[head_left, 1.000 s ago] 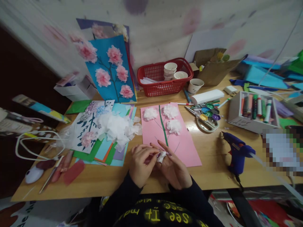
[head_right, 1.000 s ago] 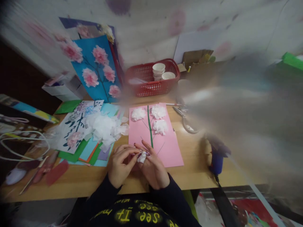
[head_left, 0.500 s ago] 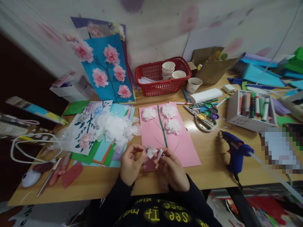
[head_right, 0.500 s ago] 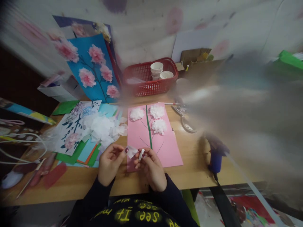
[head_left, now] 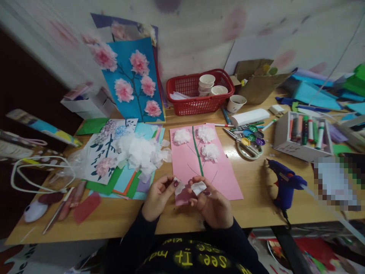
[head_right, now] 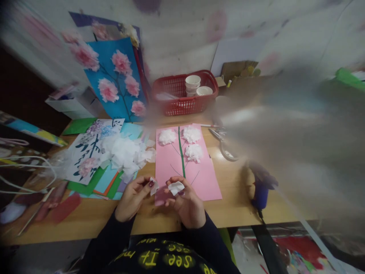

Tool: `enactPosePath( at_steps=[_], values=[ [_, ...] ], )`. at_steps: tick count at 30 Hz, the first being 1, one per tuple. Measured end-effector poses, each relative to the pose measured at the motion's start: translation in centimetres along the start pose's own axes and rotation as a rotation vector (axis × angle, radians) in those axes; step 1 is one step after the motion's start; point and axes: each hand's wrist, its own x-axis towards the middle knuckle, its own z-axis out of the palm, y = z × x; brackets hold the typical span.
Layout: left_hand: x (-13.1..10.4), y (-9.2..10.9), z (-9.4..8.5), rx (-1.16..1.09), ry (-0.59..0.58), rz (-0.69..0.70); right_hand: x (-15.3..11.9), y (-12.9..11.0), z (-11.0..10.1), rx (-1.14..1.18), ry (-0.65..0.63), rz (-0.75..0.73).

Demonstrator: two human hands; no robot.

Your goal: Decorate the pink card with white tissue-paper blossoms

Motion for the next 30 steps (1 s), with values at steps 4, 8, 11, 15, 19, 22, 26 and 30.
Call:
enactPosePath(
  at_steps=[4, 8, 11, 15, 19, 22, 26, 30],
  values=[
    [-0.1, 0.1, 0.2, 0.028, 0.028, 0.019, 0.2, 0.4, 0.0, -0.027, 0.059, -0.052],
    [-0.2, 0.6, 0.4, 0.111, 0.03, 0.136, 0.1, 1.0, 0.1, -0.128, 0.059, -0.083],
    [-0.4, 0.9, 0.4, 0.233, 0.023, 0.294, -0.3, 1.5, -0.1, -0.309, 0.073, -0.113],
    [-0.9, 1.1, 0.1, 0.392, 0.012, 0.497, -0.8, 2.0, -0.4, -0.489, 0.068, -0.105],
    [-1.1, 1.6, 0.3, 0.492, -0.041, 0.568, -1.3, 1.9, -0.5, -0.536, 0.041, -0.111],
    [-1.2, 2.0, 0.6, 0.523, -0.091, 0.557, -1.4, 1.5, -0.3, -0.583, 0.012, -0.116],
    [-1.3, 2.1, 0.9, 0.534, -0.131, 0.495, -1.5, 1.2, -0.3, -0.639, -0.014, -0.061],
    [-1.3, 1.9, 0.8, 0.444, -0.138, 0.392, -1.5, 1.4, -0.4, -0.612, 0.033, -0.049]
  ],
)
